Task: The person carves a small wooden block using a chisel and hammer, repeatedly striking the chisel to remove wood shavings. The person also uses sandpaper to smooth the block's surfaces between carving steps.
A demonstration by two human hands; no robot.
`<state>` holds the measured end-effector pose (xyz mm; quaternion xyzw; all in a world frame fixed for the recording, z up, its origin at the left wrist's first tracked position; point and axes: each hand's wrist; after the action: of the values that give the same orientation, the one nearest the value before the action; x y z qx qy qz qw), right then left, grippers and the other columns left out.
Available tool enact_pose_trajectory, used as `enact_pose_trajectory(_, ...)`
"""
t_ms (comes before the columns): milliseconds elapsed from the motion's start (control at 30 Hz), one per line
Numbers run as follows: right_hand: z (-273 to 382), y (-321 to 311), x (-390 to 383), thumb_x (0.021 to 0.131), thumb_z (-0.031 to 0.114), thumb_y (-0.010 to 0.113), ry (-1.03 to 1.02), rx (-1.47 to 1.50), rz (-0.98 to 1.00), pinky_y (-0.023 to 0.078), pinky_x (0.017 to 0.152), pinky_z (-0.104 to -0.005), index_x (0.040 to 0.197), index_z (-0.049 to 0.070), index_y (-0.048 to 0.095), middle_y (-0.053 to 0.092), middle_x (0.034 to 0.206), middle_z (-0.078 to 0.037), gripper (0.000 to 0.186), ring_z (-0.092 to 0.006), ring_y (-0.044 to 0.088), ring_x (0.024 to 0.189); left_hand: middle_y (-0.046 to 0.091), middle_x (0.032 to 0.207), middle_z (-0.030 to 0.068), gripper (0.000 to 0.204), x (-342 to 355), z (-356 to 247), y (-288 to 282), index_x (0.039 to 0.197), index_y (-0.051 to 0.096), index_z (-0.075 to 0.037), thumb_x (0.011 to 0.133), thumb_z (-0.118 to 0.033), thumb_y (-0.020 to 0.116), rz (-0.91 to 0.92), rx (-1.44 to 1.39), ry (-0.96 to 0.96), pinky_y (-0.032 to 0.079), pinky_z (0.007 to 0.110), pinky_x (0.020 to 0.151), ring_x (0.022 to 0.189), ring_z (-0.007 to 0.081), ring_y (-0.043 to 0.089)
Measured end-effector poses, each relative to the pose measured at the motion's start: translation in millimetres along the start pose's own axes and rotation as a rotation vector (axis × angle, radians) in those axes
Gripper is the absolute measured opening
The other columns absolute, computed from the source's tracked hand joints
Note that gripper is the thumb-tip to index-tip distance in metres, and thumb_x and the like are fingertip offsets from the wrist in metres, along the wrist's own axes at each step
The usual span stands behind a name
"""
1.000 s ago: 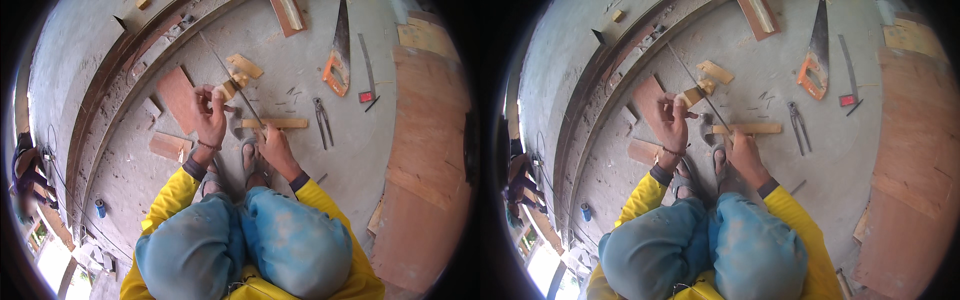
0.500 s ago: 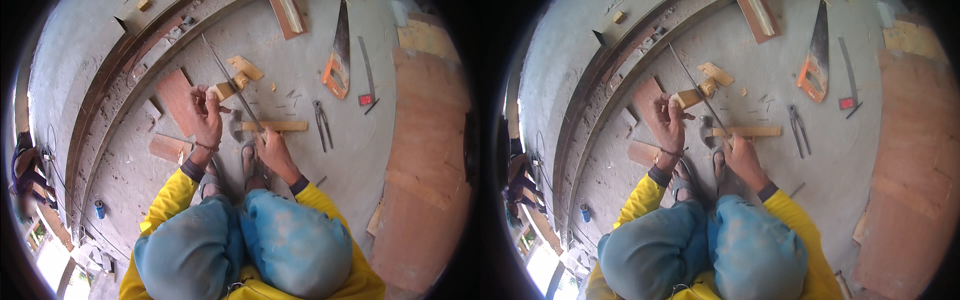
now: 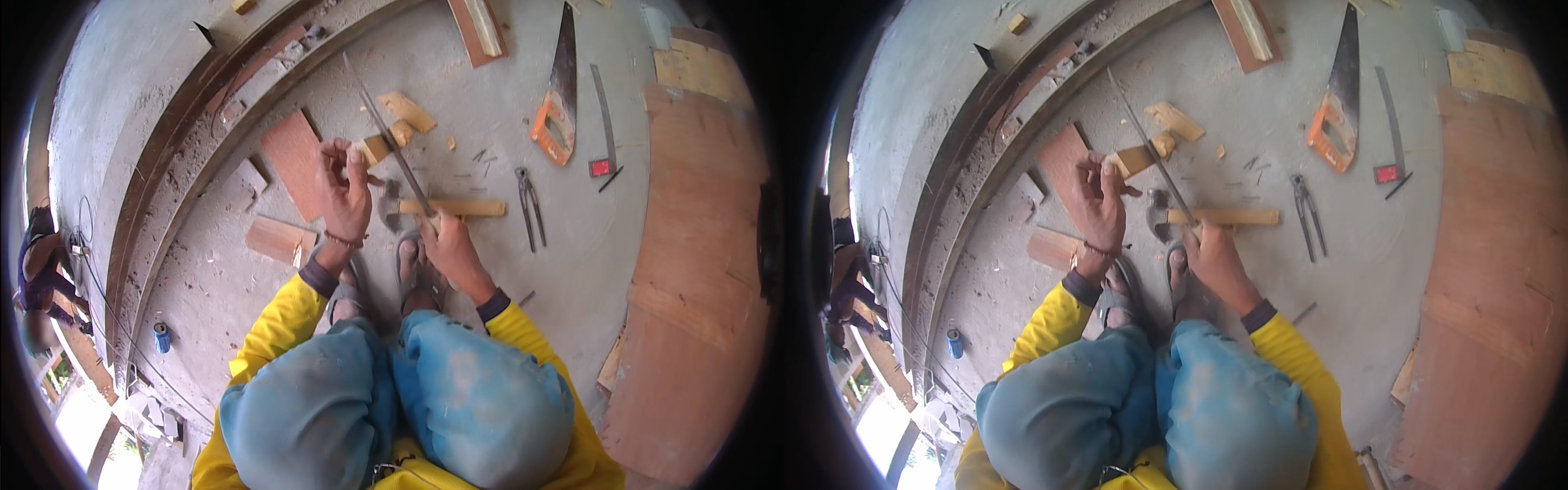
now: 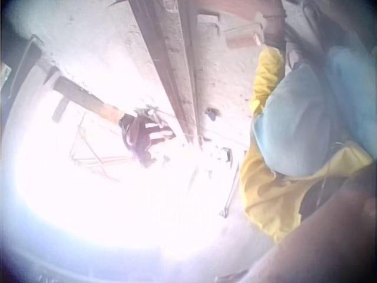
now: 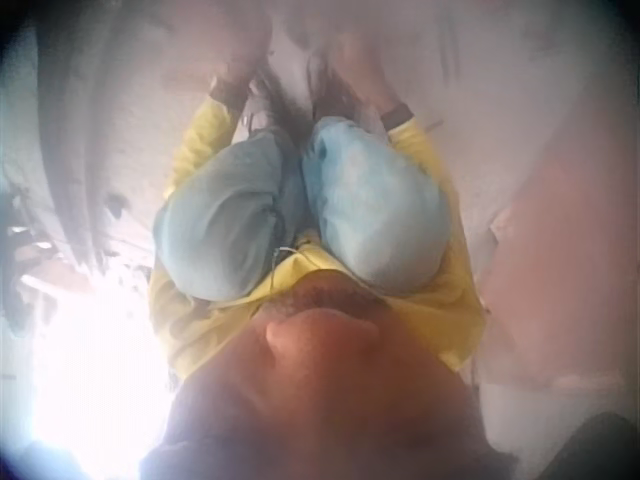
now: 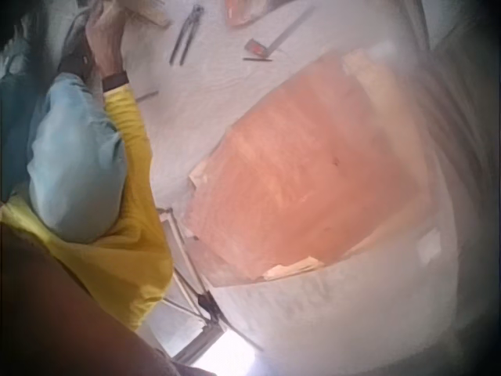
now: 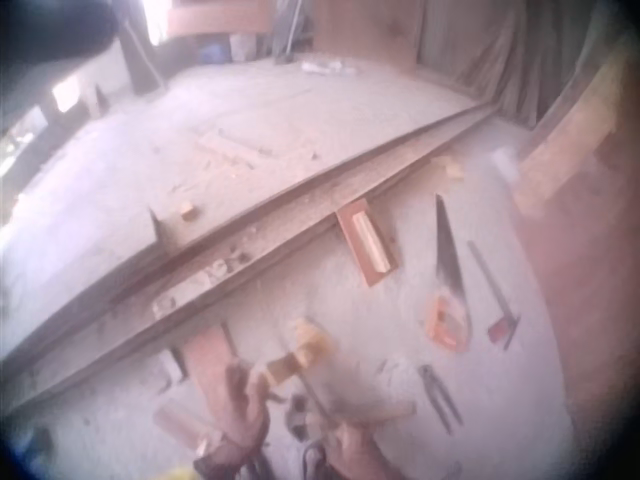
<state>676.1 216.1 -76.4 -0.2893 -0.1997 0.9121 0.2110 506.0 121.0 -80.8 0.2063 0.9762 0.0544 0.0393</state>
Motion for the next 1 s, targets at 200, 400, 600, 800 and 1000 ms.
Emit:
enact_pose_trajectory(200,23,-16,-7,0.101,0.021,0.059,-0.273,-0.037,-0.159,0.052,0.053,-0.0367,0.103,-0.005,0.056,0.064,0.065,-0.017,0.026,-0.0277,0.069,0.057,0.052,0.093,0.0048,0.020,-1,2,1,0.117,0.046,-0.003,0.105,-0.018,0.053,0.003,-0.019,-0.001,0.060,0.028,0.060,0.073,0.0084,0.055)
enact_pose_trajectory(400,-19,8,3,0.099,0.023,0.061,-0.107,-0.254,-0.130,0.054,0.066,-0.0458,0.105,-0.006,0.055,0.066,0.073,-0.025,0.030,-0.0435,0.069,0.074,0.052,0.093,0.0049,0.021,-3,3,7,0.117,0.046,-0.003,0.106,-0.019,0.053,0.010,0.050,0.005,0.060,0.027,0.059,0.074,0.0091,0.056)
enact_pose_trajectory(600,-11,-10,6,0.098,0.027,0.063,0.047,0.118,0.044,0.051,0.068,-0.0451,0.111,-0.012,0.058,0.065,0.076,-0.027,0.042,-0.0435,0.066,0.072,0.051,0.101,0.0067,0.022,-13,13,-13,0.119,0.045,-0.003,0.107,-0.020,0.051,0.010,-0.035,-0.081,0.061,0.029,0.061,0.072,0.0093,0.057)
enact_pose_trajectory(800,10,-6,-2,0.097,0.025,0.063,-0.047,-0.164,-0.134,0.049,0.063,-0.0514,0.097,-0.004,0.056,0.065,0.075,-0.025,0.030,-0.0473,0.065,0.074,0.050,0.111,0.0085,0.026,-10,16,-5,0.124,0.043,-0.004,0.105,-0.018,0.053,0.047,-0.062,-0.029,0.060,0.029,0.065,0.085,0.0114,0.059)
enact_pose_trajectory(1000,9,-3,1,0.096,0.024,0.065,-0.064,-0.173,-0.139,0.049,0.060,-0.0519,0.100,-0.002,0.053,0.063,0.070,-0.023,0.029,-0.0460,0.064,0.068,0.047,0.124,0.0104,0.054,9,18,-1,0.134,0.038,-0.003,0.092,-0.009,0.071,0.140,0.358,0.341,0.057,0.027,0.074,0.102,0.0169,0.054)
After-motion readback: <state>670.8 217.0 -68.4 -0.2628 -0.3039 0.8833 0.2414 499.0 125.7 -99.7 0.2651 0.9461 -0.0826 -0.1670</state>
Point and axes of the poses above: each hand's wrist, its own x-axis towards the middle knuckle, its own y-axis out of the palm, z = x × y
